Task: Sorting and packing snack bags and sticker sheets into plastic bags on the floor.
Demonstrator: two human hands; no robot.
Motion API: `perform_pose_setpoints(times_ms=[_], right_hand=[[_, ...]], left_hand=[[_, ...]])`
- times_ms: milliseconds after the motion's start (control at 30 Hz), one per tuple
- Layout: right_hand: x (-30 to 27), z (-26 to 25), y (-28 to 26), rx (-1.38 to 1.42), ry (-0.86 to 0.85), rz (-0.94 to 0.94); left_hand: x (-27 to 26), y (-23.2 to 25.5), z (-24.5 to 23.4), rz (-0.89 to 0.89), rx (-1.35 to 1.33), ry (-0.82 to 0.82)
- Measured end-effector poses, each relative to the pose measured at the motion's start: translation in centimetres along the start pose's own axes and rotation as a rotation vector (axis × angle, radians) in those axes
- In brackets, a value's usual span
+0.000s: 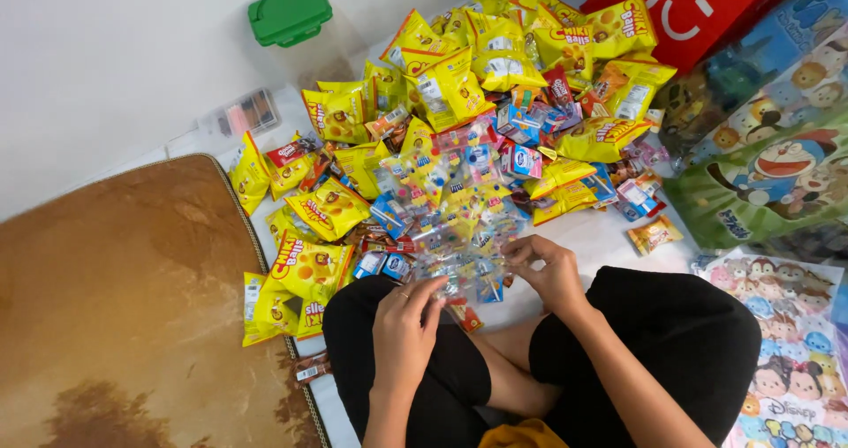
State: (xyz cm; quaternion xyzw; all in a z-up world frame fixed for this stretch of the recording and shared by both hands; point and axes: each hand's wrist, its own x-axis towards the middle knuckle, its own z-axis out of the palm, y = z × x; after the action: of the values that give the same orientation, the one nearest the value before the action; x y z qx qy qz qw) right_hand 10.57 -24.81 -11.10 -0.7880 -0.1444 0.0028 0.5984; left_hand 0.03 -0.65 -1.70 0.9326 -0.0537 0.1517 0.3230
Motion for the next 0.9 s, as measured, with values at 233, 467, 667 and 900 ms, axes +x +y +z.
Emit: perform_pose_setpoints(times_ms=[233, 467, 667, 900], right_hand=[[0.1, -0.4, 2.0, 0.025, -0.184, 0.094], [-1.1, -1.5, -4.5, -0.440, -0.263, -0.088], [-0.1, 0.7, -2.1, -0.662, -0.184, -0.212], [0.2, 2.6, -2.0, -0.684, -0.242, -0.399]], left_hand=[[1.2, -3.0, 2.2, 0.267, -0.053, 0.014], [1.4, -4.9, 4.2, 0.408, 0.080, -0.014], [1.0, -6.7, 6.4, 0.391, 0.181, 0.220], [1.6, -7.1, 6.6, 0.231, 0.116, 0.042]])
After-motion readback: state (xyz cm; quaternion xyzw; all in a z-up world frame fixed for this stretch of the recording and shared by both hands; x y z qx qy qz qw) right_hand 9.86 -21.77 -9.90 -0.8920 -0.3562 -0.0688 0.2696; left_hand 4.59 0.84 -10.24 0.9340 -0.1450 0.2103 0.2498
